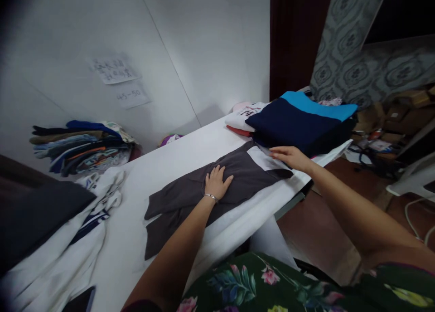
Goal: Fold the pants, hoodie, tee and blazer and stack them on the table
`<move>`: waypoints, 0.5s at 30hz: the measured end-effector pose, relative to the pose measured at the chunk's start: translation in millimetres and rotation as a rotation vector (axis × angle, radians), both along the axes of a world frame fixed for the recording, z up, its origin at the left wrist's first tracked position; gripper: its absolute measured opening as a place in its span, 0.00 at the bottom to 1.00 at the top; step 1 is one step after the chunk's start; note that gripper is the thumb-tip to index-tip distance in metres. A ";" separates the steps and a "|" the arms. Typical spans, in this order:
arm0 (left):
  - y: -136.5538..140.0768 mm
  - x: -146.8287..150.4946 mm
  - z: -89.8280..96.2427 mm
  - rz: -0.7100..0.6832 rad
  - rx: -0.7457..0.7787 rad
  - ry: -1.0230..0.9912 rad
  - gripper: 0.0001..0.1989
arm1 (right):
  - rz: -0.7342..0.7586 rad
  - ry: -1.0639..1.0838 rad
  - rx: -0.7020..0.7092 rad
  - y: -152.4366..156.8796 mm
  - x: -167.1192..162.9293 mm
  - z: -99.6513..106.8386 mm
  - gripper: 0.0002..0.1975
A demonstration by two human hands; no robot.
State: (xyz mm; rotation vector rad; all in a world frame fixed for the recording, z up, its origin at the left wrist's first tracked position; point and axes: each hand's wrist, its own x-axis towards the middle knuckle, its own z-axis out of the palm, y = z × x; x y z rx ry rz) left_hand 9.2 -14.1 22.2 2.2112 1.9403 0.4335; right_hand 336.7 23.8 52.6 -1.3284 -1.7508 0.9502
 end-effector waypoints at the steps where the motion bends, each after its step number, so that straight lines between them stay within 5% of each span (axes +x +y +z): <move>1: 0.0 0.7 3.0 0.004 -0.003 -0.009 0.31 | -0.030 0.022 -0.031 -11.1 15.4 -5.5 0.28; 5: -12.1 13.5 20.2 -0.021 0.123 0.021 0.29 | -0.098 -0.007 -0.071 -46.9 48.7 -34.4 0.25; 8: -30.7 29.8 28.1 -0.202 0.206 0.052 0.27 | -0.108 -0.052 -0.070 -58.1 51.0 -48.0 0.24; 11: -43.8 41.3 25.4 -0.360 0.187 0.055 0.27 | -0.083 -0.045 -0.093 -58.6 47.1 -48.7 0.24; 15: -42.5 44.7 17.8 -0.360 0.131 0.059 0.16 | 0.002 -0.057 -0.074 -54.9 41.0 -41.2 0.21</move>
